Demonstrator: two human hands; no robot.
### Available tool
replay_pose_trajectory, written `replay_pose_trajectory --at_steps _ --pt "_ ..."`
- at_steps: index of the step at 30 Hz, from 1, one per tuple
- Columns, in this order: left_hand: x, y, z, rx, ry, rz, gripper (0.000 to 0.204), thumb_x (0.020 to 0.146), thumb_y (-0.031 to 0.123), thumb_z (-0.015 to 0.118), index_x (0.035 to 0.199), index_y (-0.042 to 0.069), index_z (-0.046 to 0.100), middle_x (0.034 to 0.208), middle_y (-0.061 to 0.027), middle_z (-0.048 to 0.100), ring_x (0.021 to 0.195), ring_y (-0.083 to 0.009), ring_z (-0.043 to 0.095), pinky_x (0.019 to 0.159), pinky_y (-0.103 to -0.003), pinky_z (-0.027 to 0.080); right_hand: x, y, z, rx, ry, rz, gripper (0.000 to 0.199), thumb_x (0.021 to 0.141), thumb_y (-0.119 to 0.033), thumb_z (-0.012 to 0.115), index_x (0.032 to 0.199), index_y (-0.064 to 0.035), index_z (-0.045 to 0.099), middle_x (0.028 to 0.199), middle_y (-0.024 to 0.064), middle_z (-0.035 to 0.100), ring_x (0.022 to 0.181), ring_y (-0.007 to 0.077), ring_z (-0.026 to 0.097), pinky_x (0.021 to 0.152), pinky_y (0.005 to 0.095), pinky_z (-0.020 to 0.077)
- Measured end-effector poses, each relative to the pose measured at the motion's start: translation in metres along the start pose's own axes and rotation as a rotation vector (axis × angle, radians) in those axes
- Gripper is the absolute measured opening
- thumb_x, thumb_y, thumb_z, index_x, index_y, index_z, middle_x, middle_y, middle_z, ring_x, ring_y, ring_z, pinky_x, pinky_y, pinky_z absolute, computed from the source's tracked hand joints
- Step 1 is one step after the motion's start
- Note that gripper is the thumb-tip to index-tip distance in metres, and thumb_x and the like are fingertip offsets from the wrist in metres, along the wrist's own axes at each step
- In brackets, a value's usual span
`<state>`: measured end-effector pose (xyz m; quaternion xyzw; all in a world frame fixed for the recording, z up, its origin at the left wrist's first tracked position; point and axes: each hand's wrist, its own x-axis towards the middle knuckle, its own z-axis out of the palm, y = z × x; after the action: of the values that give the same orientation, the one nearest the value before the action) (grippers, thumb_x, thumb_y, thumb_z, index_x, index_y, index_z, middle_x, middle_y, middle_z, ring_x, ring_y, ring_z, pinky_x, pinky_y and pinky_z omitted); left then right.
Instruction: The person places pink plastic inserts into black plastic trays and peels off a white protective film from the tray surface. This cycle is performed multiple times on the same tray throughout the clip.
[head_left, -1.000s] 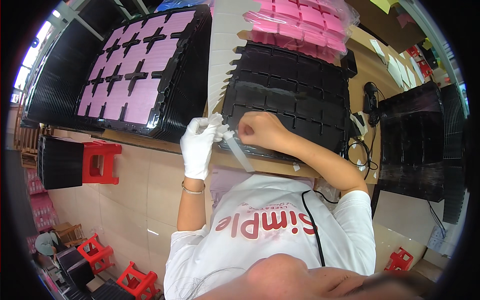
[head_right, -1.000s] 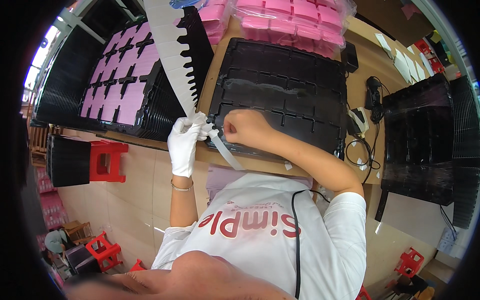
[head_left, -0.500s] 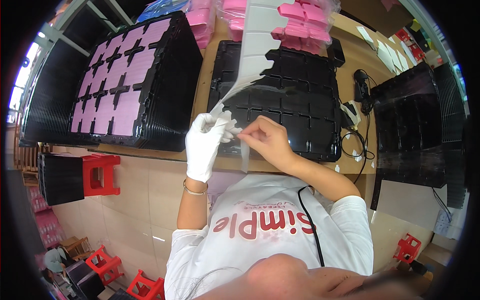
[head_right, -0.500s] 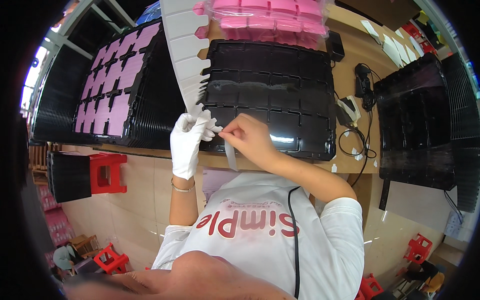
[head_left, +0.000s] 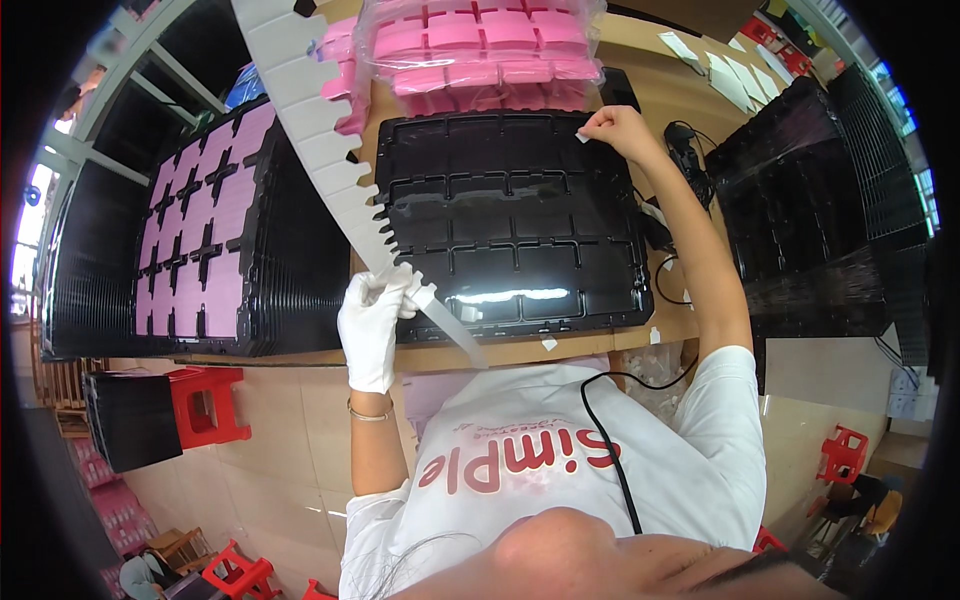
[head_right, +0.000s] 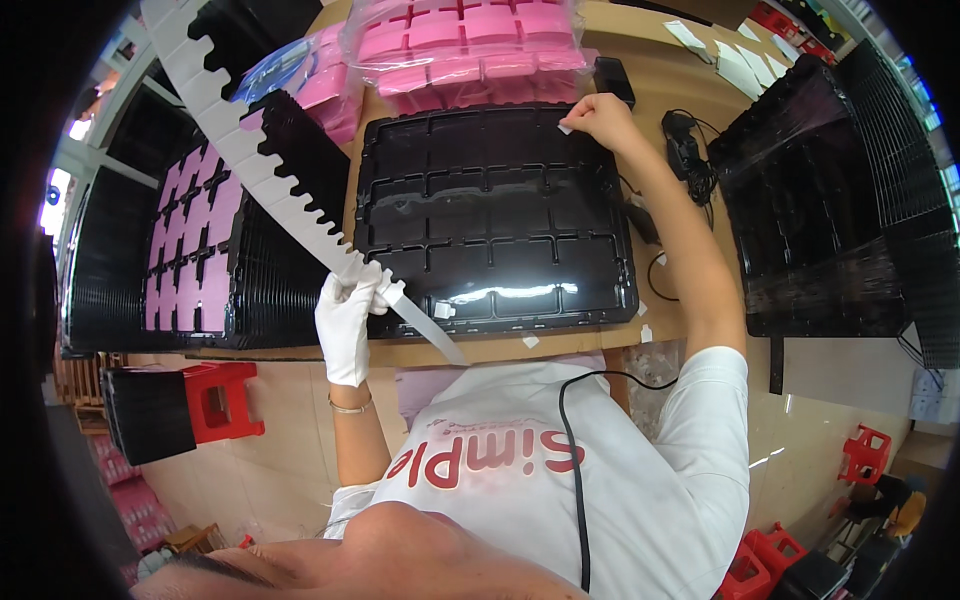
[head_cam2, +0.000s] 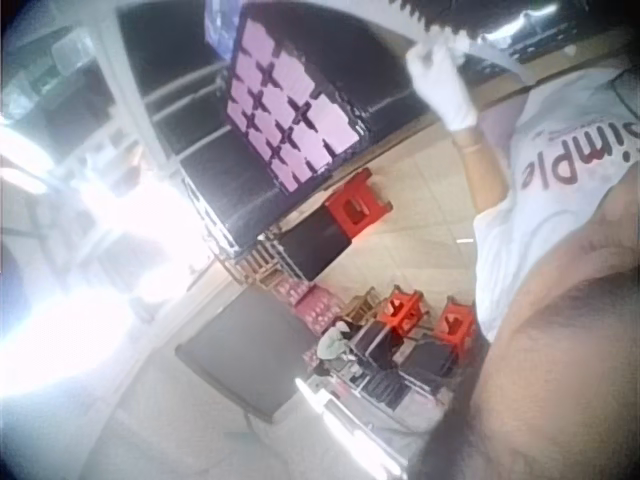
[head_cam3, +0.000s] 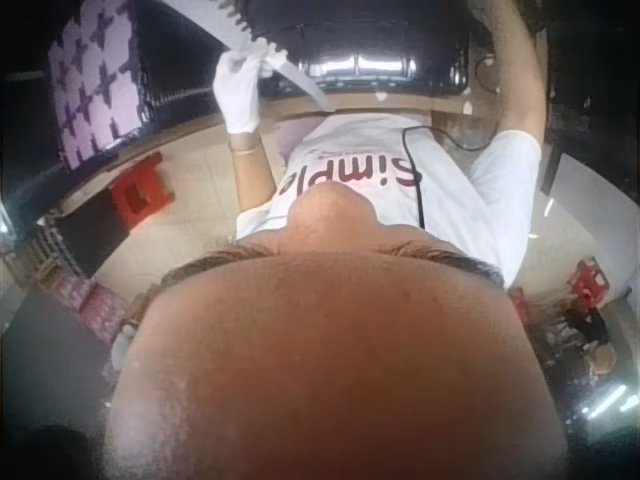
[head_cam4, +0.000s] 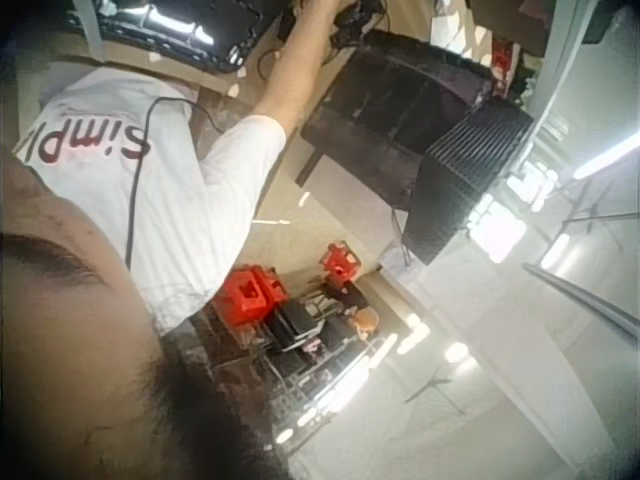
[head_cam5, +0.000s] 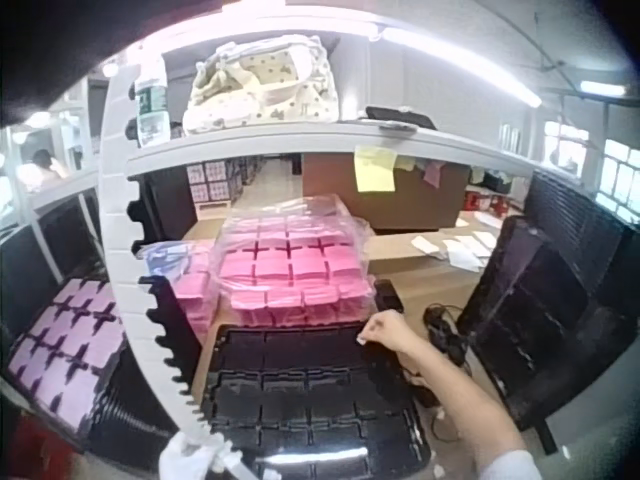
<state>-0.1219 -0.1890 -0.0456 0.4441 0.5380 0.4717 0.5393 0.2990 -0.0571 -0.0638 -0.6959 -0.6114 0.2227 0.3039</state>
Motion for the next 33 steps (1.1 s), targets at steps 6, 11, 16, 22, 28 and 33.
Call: replay_pose_trajectory --at_steps 6,11,16,22,28,33 --pt "0.0 -0.001 -0.001 0.061 0.012 -0.021 0.013 0.089 0.011 0.071 0.089 0.001 0.061 0.082 -0.0076 0.07 0.067 -0.007 0.063 0.058 -0.02 0.049 0.014 0.013 0.002 -0.24 0.002 0.115 0.025 0.07 -0.024 0.082 0.074 -0.0033 0.07 0.07 0.0085 0.068 0.063 0.0175 0.063 0.063 0.0321 0.0491" --pt "-0.001 0.0 0.0 0.038 0.017 -0.029 0.013 0.089 0.01 0.071 0.089 0.001 0.061 0.082 -0.0071 0.07 0.066 -0.0068 0.062 0.058 -0.019 0.049 0.008 0.01 0.008 -0.299 0.088 0.154 0.021 0.07 -0.022 0.08 0.074 -0.0031 0.07 0.071 0.0117 0.069 0.066 0.0214 0.067 0.064 0.0341 0.0514" --pt "0.0 -0.001 0.0 0.016 0.014 -0.012 0.012 0.089 0.009 0.07 0.088 0.002 0.06 0.082 -0.0068 0.07 0.066 -0.0067 0.063 0.058 -0.019 0.049 0.002 0.01 0.015 -0.27 0.167 0.097 0.019 0.068 -0.021 0.08 0.071 -0.005 0.071 0.071 0.014 0.069 0.07 0.0261 0.068 0.069 0.0375 0.0522" --pt "-0.001 -0.001 0.0 -0.011 0.008 0.006 0.013 0.089 0.01 0.07 0.089 0.002 0.06 0.083 -0.0074 0.07 0.067 -0.0067 0.063 0.058 -0.019 0.049 -0.024 0.008 -0.001 0.304 0.025 0.135 0.019 0.079 -0.021 0.077 0.078 -0.0039 0.069 0.073 0.0031 0.067 0.063 0.0103 0.059 0.059 0.0248 0.0449" --pt "-0.005 -0.003 -0.004 -0.048 0.031 -0.025 0.014 0.089 0.011 0.071 0.09 0.002 0.06 0.081 -0.0075 0.069 0.065 -0.0066 0.062 0.058 -0.019 0.047 -0.076 -0.022 -0.002 1.552 -0.276 0.157 0.015 0.087 -0.003 0.059 0.101 0.0003 0.06 0.102 0.021 0.064 0.083 0.019 0.062 0.07 0.0254 0.0536" --pt "-0.009 -0.002 -0.009 -0.017 0.04 -0.011 0.016 0.089 0.012 0.072 0.088 0.002 0.059 0.076 -0.0067 0.068 0.062 -0.0065 0.06 0.057 -0.019 0.046 -0.129 -0.084 0.049 1.322 -0.478 0.209 0.022 0.092 -0.014 0.056 0.103 0.0034 0.064 0.094 0.0149 0.067 0.076 0.0174 0.062 0.068 0.0261 0.0522"
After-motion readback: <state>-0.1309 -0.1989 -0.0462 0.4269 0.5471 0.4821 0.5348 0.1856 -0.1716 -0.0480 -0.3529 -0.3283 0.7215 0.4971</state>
